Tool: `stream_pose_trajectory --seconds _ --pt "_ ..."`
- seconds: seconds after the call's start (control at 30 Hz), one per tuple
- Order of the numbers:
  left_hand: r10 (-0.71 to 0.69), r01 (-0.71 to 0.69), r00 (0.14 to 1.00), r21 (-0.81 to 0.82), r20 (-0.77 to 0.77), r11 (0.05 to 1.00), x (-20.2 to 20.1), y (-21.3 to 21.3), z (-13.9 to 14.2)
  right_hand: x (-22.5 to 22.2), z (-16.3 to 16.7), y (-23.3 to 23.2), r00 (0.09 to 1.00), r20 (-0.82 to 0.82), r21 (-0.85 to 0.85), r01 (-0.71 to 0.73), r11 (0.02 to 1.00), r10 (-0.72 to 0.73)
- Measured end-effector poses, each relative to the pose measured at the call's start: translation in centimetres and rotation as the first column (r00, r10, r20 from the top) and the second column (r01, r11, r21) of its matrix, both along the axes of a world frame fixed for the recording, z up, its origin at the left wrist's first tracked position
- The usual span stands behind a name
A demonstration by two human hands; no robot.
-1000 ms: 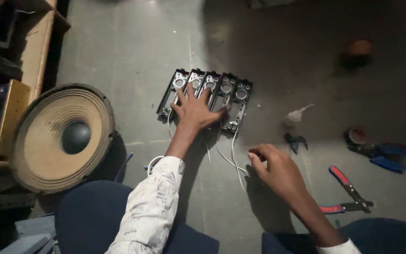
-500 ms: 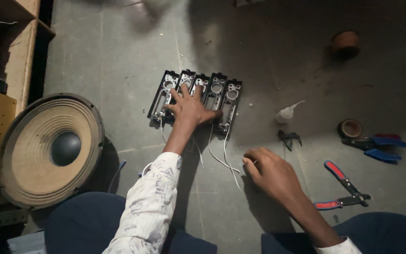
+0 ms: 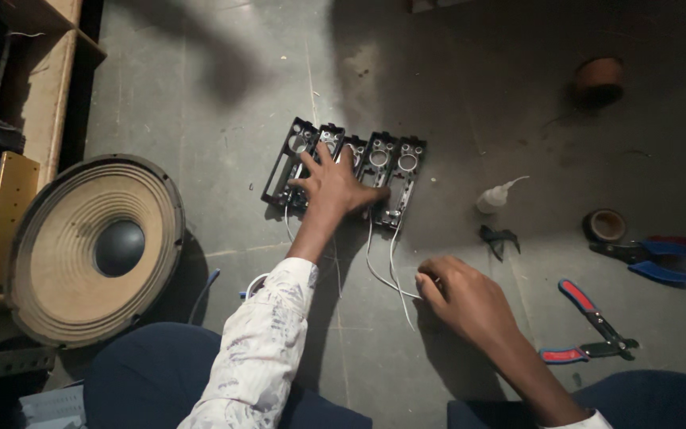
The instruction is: The person sits on the floor and assembles small electronic components. They apply glue to the components and attach white rectangular pieces, then place the finished units into a larger black frame.
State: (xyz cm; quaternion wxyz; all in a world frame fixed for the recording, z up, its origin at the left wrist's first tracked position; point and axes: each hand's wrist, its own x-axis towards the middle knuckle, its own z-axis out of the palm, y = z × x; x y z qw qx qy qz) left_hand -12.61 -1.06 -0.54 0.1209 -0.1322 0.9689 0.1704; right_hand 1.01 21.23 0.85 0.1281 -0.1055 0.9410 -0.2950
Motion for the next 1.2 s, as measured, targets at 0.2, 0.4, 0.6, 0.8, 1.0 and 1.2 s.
stream_pose_trajectory --seconds 0.2,0.4,0.6,0.8,1.0,1.2 --pt "-0.03 0.029 0.999 -0.036 -0.026 0.999 0.4 0.4 -0.6 -0.2 -0.1 0.1 0.995 0.092 0.036 0.018 0.999 -0.021" --pt "-0.009 0.003 0.971 -0.025 -0.241 1.0 0.5 0.5 -0.6 -0.2 -0.2 0.1 0.995 0.1 0.056 0.014 0.998 -0.02" --pt "-0.026 0.021 0.989 -0.031 -0.148 0.999 -0.1 0.1 -0.5 -0.3 -0.1 0.1 0.994 0.111 0.081 -0.003 0.997 -0.006" --pt "-0.046 0.043 0.992 -0.026 -0.118 0.999 -0.2 0.1 -0.4 -0.5 0.0 -0.2 0.979 0.202 0.152 -0.01 0.988 -0.021" --pt "-0.021 0.015 0.992 -0.048 -0.122 0.999 0.1 0.5 0.0 -0.4 -0.1 0.0 0.989 0.148 0.112 -0.021 0.993 0.005" --pt "0.0 -0.01 0.982 -0.049 -0.188 0.999 0.3 1.1 -0.4 -0.3 -0.6 0.1 0.999 0.028 0.054 -0.029 0.998 0.027"
